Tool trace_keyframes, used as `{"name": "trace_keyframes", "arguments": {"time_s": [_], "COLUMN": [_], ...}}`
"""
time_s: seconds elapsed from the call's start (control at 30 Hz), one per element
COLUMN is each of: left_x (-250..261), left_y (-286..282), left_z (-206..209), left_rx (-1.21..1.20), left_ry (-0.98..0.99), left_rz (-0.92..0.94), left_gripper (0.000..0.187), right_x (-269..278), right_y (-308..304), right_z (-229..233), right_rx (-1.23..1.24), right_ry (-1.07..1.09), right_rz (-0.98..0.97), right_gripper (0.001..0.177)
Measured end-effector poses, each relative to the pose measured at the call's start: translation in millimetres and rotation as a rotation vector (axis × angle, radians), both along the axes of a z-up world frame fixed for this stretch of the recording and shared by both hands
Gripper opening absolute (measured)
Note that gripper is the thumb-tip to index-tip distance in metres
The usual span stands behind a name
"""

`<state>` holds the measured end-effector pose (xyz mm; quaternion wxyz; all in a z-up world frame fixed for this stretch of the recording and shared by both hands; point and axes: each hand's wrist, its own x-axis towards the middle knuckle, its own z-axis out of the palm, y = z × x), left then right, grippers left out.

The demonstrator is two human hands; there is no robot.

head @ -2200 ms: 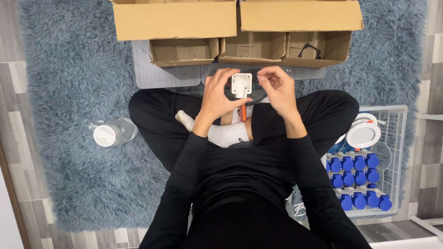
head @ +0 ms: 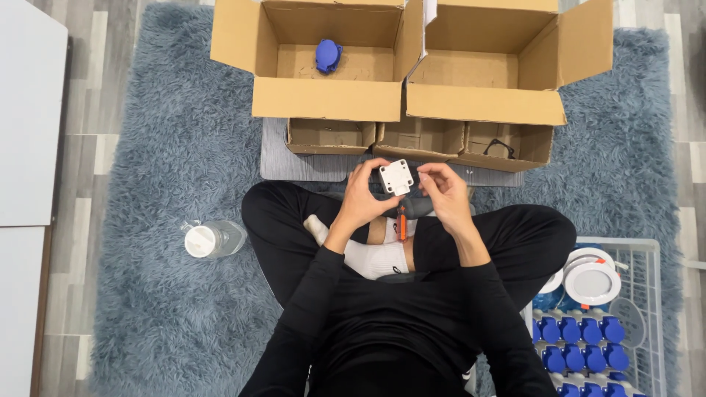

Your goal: The person connects wires to a terminal block using a screwdriver, fits the assembly into a blue housing, and places the finished units into cardboard boxes.

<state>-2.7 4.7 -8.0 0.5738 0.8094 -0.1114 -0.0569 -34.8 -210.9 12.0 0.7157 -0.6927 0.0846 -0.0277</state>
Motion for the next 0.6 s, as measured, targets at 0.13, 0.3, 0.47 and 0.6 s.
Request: {"name": "trace_keyframes", "arguments": {"time_s": [0.13, 0.3, 0.47, 0.6], "left_x": [1, 0, 2, 2], "left_y": [1, 1, 2, 3], "left_z": [-6, -8, -7, -5], "left_rx": [0.004, 0.011, 0.017, 0.01], "left_ry": [0.009, 0.018, 0.003, -0.025], "left_rz": [-0.002, -0.013, -0.014, -0.013], "left_gripper": [0.084, 0.084, 0.083, 0.082], "right_x": [1, 3, 11, 19], "right_y": [-2, 1, 8, 18], "right_z": [-3, 11, 25, 43], "right_rx": [-0.011, -0.123, -0.289, -0.57], "right_ry": [-0.01, -0.038, -0.13, -0.347], "right_rz": [-0.006, 0.036, 0.084, 0.205], "right_gripper": [0.017, 0.016, 0.015, 0.015]}}
